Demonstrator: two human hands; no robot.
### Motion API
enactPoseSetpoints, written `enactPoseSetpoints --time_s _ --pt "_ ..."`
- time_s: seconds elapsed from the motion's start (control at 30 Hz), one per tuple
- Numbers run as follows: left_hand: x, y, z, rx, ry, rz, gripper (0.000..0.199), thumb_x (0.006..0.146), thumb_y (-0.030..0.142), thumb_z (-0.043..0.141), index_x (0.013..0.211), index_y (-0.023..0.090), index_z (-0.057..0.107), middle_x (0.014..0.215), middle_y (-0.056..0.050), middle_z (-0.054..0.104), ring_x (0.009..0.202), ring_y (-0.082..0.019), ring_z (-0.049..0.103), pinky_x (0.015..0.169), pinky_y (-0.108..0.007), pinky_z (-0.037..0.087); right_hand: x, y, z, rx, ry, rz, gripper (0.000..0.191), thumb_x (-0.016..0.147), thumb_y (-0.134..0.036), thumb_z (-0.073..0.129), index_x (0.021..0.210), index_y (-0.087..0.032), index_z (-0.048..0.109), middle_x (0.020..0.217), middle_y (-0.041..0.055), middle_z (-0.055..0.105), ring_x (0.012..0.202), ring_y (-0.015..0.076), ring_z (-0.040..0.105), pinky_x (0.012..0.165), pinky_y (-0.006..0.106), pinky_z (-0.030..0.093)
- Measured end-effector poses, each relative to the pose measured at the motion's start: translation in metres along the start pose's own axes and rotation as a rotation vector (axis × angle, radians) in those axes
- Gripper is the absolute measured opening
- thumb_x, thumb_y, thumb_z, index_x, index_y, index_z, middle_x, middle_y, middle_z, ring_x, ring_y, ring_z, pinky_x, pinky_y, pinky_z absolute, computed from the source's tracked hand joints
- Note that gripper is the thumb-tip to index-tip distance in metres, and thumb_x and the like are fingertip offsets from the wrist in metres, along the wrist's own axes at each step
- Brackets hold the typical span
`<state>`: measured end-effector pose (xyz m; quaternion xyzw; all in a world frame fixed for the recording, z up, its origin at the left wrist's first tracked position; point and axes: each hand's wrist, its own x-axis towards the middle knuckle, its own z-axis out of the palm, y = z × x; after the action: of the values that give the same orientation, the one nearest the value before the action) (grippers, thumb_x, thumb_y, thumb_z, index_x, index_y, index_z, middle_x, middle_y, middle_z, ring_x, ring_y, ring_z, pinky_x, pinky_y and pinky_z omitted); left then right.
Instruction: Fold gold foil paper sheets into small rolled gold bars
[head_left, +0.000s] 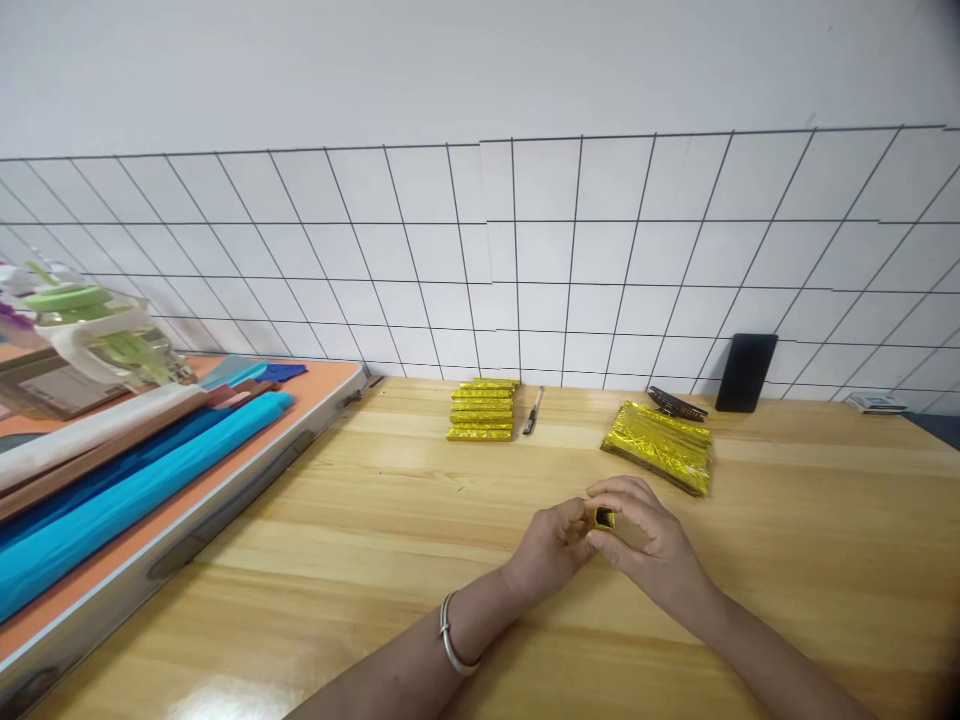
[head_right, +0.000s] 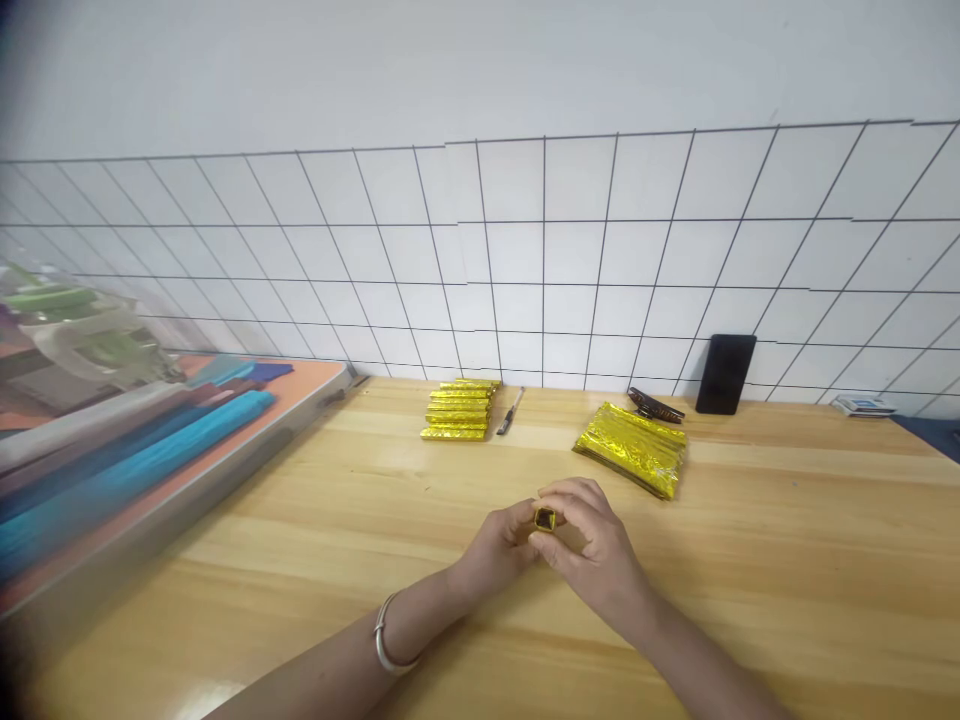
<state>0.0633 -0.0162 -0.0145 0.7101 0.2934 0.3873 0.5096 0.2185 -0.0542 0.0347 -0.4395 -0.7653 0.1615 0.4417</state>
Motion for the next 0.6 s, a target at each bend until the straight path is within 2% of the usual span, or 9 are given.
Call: enactPoseSetpoints --time_s 0.13,0.23,0.37,0.47,0.6 --pt "0.002 -0.005 -0.002 0.008 0.000 0.006 0.022 0.075 0.022 0.063 0.096 0.015 0.064 0.085 -0.004 0.064 0.080 -0.016 0.057 0.072 -0.024 0.045 0.002 -0.002 -0.003 -0.007 0.006 -0.032 0.021 0.080 -0.021 0.062 0.100 -0.026 0.061 0.101 0.0048 0.059 0.101 0.0197 0.052 0.088 0.036 0.044" --pt "0.007 -0.012 -0.011 0.023 0.024 0.004 0.020 0.075 0.022 0.063 0.094 0.016 0.063 0.089 -0.005 0.064 0.083 -0.016 0.057 0.076 -0.025 0.044 0.004 0.001 -0.007 -0.005 0.034 0.005 0.020 0.080 -0.023 0.061 0.100 -0.025 0.061 0.100 0.0043 0.061 0.099 0.0196 0.053 0.088 0.035 0.044" --pt "0.018 -0.016 -0.035 0.032 0.134 -0.040 0.025 0.071 0.022 0.068 0.094 0.016 0.063 0.088 -0.004 0.063 0.082 -0.015 0.056 0.076 -0.025 0.044 0.002 0.021 -0.011 0.032 0.130 0.202 0.022 0.079 -0.031 0.062 0.100 -0.023 0.061 0.100 0.0049 0.061 0.093 0.0198 0.055 0.085 0.035 0.044" --pt "0.024 -0.010 -0.050 -0.132 0.162 -0.071 0.030 0.068 0.026 0.072 0.093 0.015 0.061 0.082 -0.002 0.061 0.073 -0.013 0.055 0.069 -0.024 0.044 0.000 0.042 -0.011 0.117 0.138 0.388 0.029 0.078 -0.039 0.061 0.101 -0.021 0.061 0.088 0.0034 0.062 0.077 0.0178 0.057 0.071 0.032 0.047" --pt "0.026 0.005 -0.053 -0.353 0.196 -0.027 0.034 0.066 0.026 0.075 0.095 0.014 0.061 0.087 -0.003 0.062 0.078 -0.013 0.057 0.071 -0.025 0.045 -0.004 0.063 -0.003 0.135 0.084 0.451 0.031 0.077 -0.040 0.061 0.101 -0.019 0.061 0.089 0.0039 0.064 0.078 0.0184 0.058 0.071 0.032 0.047"
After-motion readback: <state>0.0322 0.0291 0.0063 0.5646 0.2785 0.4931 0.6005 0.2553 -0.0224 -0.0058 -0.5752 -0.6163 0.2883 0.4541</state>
